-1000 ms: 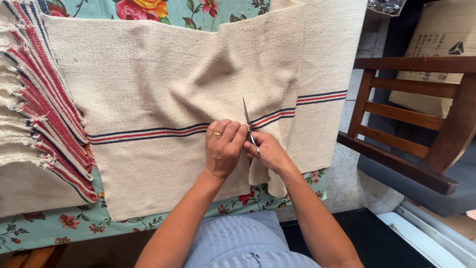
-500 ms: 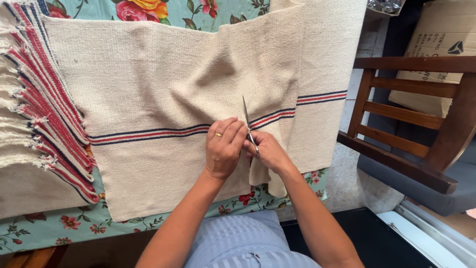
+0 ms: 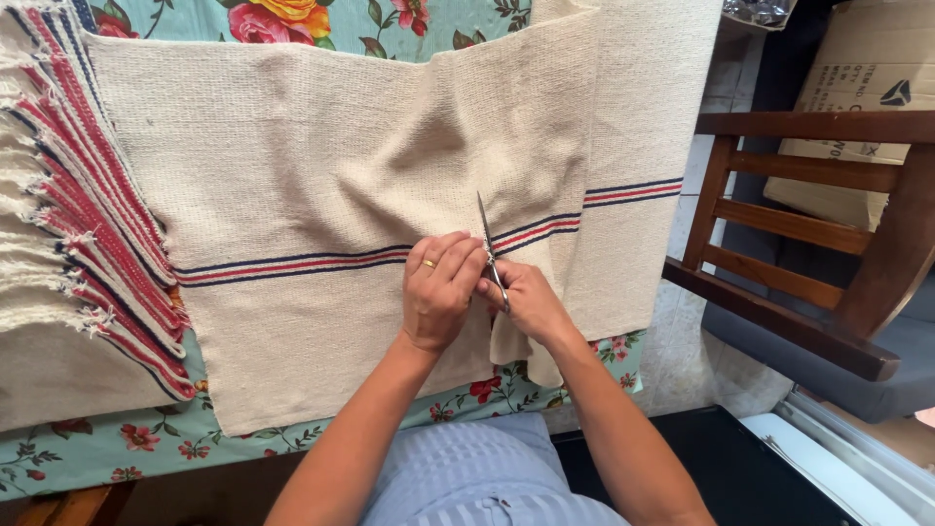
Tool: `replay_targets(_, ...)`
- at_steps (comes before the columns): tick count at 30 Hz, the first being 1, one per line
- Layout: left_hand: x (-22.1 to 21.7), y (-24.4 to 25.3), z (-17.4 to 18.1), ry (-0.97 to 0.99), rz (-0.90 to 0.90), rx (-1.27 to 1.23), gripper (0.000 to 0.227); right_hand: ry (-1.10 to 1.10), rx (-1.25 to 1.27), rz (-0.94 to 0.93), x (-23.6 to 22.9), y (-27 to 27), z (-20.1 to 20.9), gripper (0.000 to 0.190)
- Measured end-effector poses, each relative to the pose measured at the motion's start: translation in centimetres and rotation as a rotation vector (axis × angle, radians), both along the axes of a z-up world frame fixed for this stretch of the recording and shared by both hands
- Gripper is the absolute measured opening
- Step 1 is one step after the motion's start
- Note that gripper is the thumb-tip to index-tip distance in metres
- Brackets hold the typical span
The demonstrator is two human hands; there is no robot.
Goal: Cutting large pieces of fabric with scissors and folding them into a stack
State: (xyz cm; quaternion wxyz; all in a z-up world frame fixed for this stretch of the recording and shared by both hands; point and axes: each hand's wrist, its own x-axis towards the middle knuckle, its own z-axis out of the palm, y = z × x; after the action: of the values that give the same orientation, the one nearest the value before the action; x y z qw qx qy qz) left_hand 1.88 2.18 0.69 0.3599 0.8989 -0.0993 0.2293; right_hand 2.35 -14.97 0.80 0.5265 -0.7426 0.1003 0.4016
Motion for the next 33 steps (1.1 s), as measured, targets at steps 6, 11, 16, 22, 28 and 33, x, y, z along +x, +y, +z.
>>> replay_targets(6, -0.1, 0.0, 0.0, 0.011, -0.005, 0.006, 0.043, -0.004, 0.018, 0.014, -0.2, -0.5, 0.1, 0.035)
replay_targets(11, -0.3, 0.0, -0.3, -0.015, 0.040, 0.054, 0.016, 0.158, 0.135, -0.045, -0.3, -1.6, 0.2, 0.051)
replay_targets(16, -1.1, -1.1, -2.4, 0.029, 0.088, 0.081, 0.013, 0.160, 0.152, -0.025, -2.1, -3.3, -2.8, 0.049)
replay_targets(22, -0.3, -1.9, -3.1, 0.144, 0.155, 0.091, 0.017, 0.199, 0.109, -0.046, -1.5, -3.1, -1.6, 0.049)
replay_targets(28, 0.4, -1.6, -2.4, 0.336, 0.174, 0.250, 0.023, 0.218, 0.081, -0.040, -1.3, -3.0, -1.0, 0.049)
replay_targets(33, 1.1, -1.2, -2.5, 0.060, 0.244, 0.233, 0.002, 0.219, 0.084, -0.014, -0.8, -2.7, -0.5, 0.045)
